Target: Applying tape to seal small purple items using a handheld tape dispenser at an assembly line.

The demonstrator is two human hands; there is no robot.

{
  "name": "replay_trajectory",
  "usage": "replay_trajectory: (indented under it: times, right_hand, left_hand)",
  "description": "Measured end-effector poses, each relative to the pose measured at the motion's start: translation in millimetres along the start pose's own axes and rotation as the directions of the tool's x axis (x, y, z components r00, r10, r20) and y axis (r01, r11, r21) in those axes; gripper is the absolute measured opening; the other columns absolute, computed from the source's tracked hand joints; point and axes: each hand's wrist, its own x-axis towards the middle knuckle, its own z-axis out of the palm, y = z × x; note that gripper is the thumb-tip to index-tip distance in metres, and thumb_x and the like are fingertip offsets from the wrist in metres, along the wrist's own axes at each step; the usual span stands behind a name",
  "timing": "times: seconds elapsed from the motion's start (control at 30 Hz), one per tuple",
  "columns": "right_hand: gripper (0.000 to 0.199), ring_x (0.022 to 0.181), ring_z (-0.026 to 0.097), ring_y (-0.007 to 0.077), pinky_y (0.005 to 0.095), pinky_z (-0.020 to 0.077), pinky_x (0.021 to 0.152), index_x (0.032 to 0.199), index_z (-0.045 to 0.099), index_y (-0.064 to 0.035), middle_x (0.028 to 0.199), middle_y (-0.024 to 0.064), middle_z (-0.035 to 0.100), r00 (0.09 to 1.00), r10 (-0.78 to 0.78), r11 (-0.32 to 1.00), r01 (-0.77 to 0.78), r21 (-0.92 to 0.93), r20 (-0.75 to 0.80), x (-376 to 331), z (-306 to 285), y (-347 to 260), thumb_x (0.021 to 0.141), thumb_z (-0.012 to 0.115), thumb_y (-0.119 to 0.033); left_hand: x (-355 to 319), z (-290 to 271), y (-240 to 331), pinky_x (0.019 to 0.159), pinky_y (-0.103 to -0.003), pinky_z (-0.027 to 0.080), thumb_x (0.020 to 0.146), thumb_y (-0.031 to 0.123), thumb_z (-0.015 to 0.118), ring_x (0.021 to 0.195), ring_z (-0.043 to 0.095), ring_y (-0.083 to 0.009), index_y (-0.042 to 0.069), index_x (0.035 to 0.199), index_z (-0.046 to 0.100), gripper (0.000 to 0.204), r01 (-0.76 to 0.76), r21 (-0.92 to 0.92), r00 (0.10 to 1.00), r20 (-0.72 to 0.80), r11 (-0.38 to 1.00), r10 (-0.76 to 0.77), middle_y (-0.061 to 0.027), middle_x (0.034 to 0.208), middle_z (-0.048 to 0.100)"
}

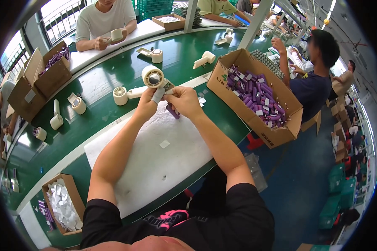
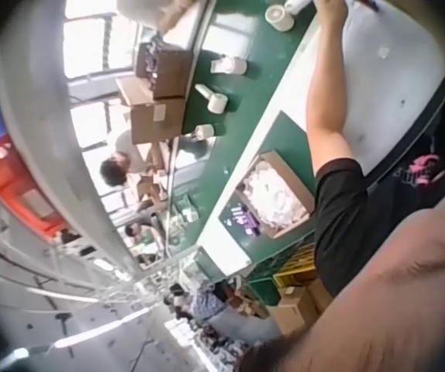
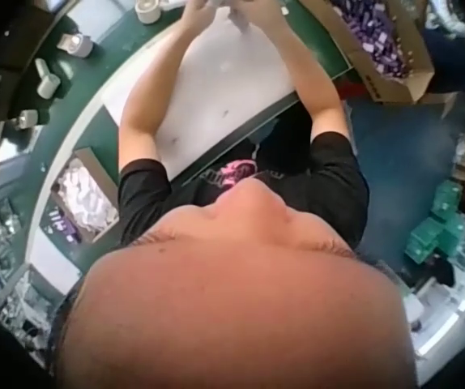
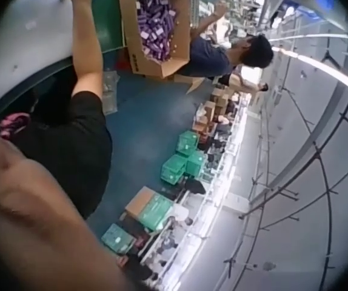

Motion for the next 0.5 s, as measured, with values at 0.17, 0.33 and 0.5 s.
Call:
replay_trajectory:
  times: [0.17,0.33,0.5]
  right_hand:
    - [0.013,0.051,0.058,0.0067,0.0229,0.0457,0.047,0.08,0.074,0.0,0.063,0.0033,0.066,0.998,-0.048,0.999,0.048,0.01,-0.036,1,1,6,0.084,0.075,-0.012]
    - [0.012,0.049,0.058,0.0065,0.0225,0.0446,0.044,0.078,0.073,-0.0013,0.06,0.0024,0.064,0.998,-0.059,0.992,0.061,0.107,-0.02,2,-1,13,0.085,0.073,-0.011]
    - [0.013,0.048,0.055,0.0064,0.0222,0.0409,0.04,0.076,0.069,-0.0006,0.06,0.0024,0.062,1.0,-0.011,0.977,0.01,0.215,0.0,1,0,16,0.085,0.071,-0.009]
  left_hand:
    - [3,-5,-9,0.093,-0.031,0.049,0.105,0.017,0.049,0.103,0.06,-0.0151,-0.002,0.124,0.057,0.029,-0.079,0.191,0.997,0.023,0.978,0.076,-0.0086,0.115,0.064]
    - [3,-4,-14,0.095,-0.031,0.047,0.103,0.011,0.051,0.107,0.059,-0.0158,-0.001,0.126,0.057,0.027,-0.076,0.17,0.996,0.049,0.982,0.069,-0.008,0.117,0.065]
    - [-1,-3,-7,0.093,-0.031,0.046,0.101,0.006,0.052,0.102,0.06,-0.0168,0.0,0.125,0.059,0.025,-0.117,0.299,0.993,0.035,0.947,0.112,-0.0078,0.115,0.066]
